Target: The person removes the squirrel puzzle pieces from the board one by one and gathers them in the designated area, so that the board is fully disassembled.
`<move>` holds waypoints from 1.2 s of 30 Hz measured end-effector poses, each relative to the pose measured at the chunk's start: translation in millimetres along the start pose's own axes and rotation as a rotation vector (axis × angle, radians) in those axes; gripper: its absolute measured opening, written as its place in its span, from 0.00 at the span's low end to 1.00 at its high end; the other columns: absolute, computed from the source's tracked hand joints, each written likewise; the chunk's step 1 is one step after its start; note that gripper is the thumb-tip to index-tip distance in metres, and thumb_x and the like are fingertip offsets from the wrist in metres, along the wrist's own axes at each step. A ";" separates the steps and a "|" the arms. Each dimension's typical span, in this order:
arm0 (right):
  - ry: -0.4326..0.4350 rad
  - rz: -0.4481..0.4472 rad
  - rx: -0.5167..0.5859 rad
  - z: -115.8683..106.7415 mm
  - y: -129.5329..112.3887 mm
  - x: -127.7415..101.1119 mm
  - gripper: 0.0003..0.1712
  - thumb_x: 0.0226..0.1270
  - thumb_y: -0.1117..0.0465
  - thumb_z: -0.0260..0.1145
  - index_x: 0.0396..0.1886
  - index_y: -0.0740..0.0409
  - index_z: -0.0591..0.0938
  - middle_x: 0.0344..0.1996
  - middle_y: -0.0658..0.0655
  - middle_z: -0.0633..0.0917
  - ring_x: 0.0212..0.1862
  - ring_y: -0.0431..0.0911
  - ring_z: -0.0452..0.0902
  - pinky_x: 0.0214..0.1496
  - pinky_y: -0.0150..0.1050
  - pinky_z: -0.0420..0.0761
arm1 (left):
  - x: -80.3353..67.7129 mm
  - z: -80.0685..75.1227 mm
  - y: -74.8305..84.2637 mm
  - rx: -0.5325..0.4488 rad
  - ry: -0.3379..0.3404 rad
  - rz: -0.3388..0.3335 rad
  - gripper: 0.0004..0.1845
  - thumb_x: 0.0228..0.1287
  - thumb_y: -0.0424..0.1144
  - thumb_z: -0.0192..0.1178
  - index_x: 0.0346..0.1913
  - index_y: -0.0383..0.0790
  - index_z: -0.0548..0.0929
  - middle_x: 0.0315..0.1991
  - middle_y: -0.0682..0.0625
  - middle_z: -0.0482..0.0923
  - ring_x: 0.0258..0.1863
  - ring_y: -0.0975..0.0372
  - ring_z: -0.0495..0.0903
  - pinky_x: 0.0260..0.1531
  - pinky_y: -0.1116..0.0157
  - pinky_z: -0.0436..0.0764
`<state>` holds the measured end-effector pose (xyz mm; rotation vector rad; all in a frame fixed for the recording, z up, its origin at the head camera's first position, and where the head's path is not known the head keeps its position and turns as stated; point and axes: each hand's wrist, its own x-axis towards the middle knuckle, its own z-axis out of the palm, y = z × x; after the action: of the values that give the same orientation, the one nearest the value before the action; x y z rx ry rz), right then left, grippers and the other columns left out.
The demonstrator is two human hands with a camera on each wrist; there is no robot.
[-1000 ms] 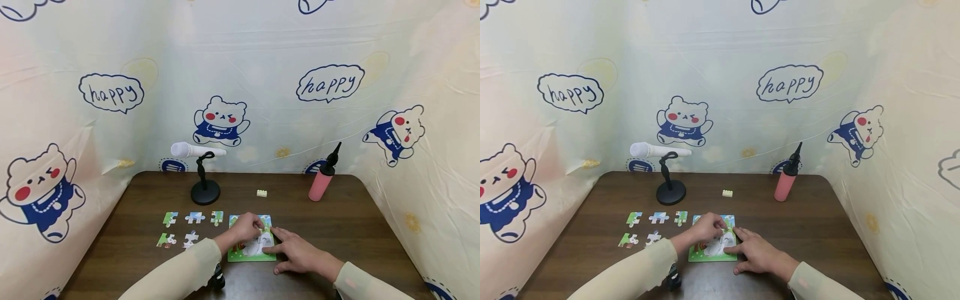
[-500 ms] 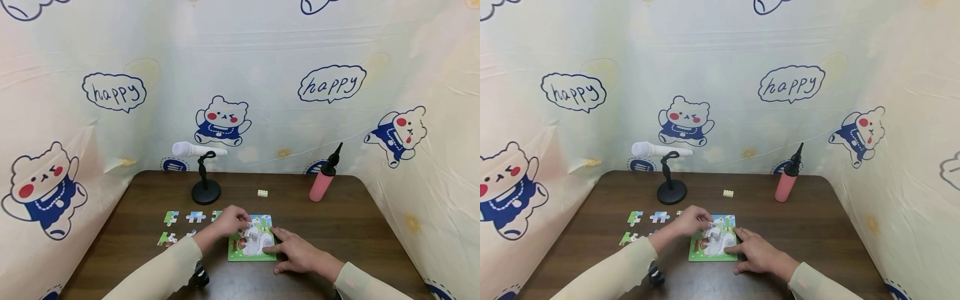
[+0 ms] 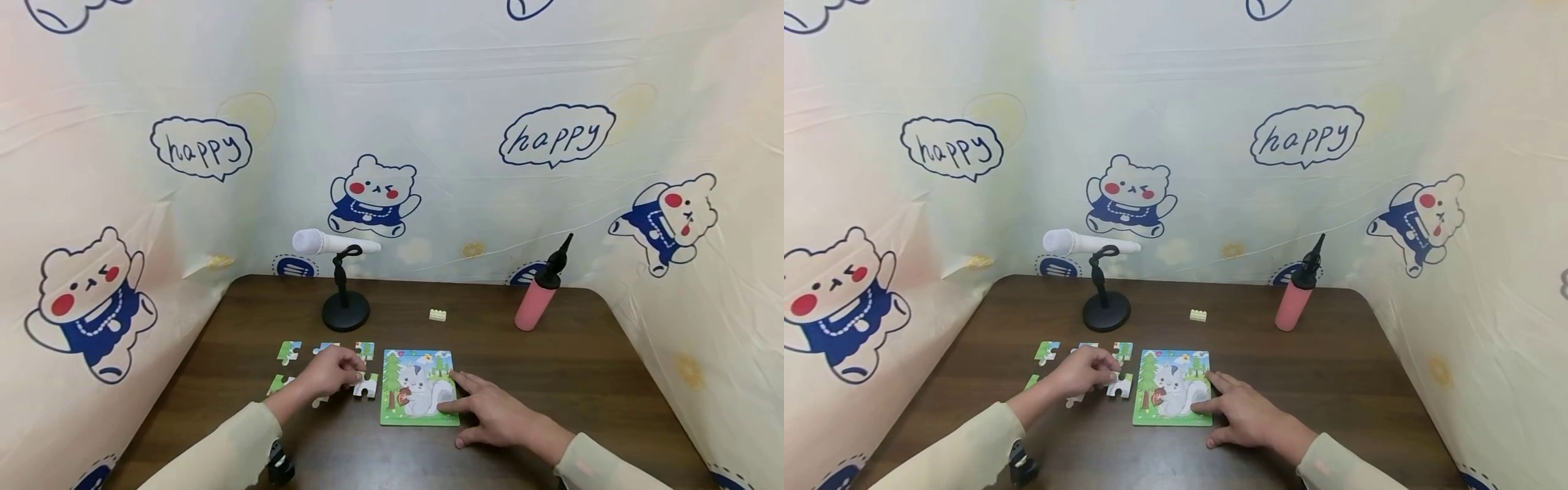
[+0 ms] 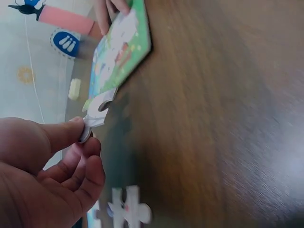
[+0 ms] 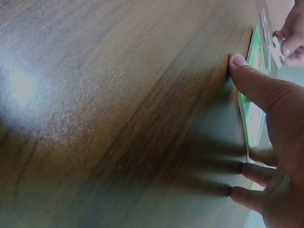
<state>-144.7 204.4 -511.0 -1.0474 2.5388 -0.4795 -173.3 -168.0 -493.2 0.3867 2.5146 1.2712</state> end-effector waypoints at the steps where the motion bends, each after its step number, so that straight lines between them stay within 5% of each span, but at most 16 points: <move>1: -0.001 0.002 -0.002 -0.2 0.3 -0.1 0.34 0.64 0.36 0.71 0.70 0.27 0.76 0.80 0.63 0.61 0.78 0.62 0.58 0.71 0.65 0.66 | -2.7 -1.1 -0.6 0.005 0.000 -0.002 0.04 0.66 0.28 0.66 0.41 0.32 0.87 0.27 0.48 0.82 0.26 0.54 0.80 0.24 0.62 0.77; 6: 0.004 0.013 -0.016 -2.0 1.1 -0.8 0.34 0.63 0.37 0.72 0.69 0.27 0.77 0.79 0.62 0.62 0.77 0.59 0.60 0.70 0.64 0.68 | -9.0 -1.4 -4.6 0.026 -0.001 -0.010 0.04 0.64 0.28 0.67 0.40 0.32 0.88 0.26 0.48 0.83 0.23 0.57 0.79 0.21 0.62 0.77; 16: 0.004 0.011 -0.014 -2.0 3.2 -0.6 0.34 0.63 0.37 0.72 0.69 0.27 0.77 0.79 0.63 0.62 0.77 0.59 0.61 0.70 0.65 0.68 | 0.8 11.6 -12.8 0.192 0.073 -0.042 0.04 0.58 0.26 0.70 0.34 0.37 0.89 0.27 0.54 0.83 0.28 0.64 0.77 0.31 0.63 0.80; 23: 0.000 0.016 -0.016 -2.0 4.8 -0.7 0.33 0.63 0.37 0.72 0.69 0.26 0.77 0.79 0.62 0.63 0.77 0.59 0.61 0.70 0.65 0.68 | 3.4 15.1 -9.6 0.258 0.120 -0.079 0.04 0.57 0.27 0.69 0.30 0.39 0.88 0.26 0.54 0.81 0.25 0.62 0.74 0.29 0.63 0.77; 36: 0.019 0.005 -0.024 -0.4 6.2 -2.1 0.34 0.63 0.37 0.72 0.70 0.27 0.76 0.79 0.62 0.61 0.77 0.59 0.59 0.71 0.65 0.67 | 7.5 17.3 -9.1 0.286 0.116 -0.082 0.04 0.58 0.30 0.69 0.30 0.42 0.87 0.26 0.55 0.80 0.24 0.63 0.74 0.28 0.63 0.76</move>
<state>-147.2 210.1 -513.0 -1.0500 2.5696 -0.4605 -174.6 -157.7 -511.4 0.2754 2.7878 0.9300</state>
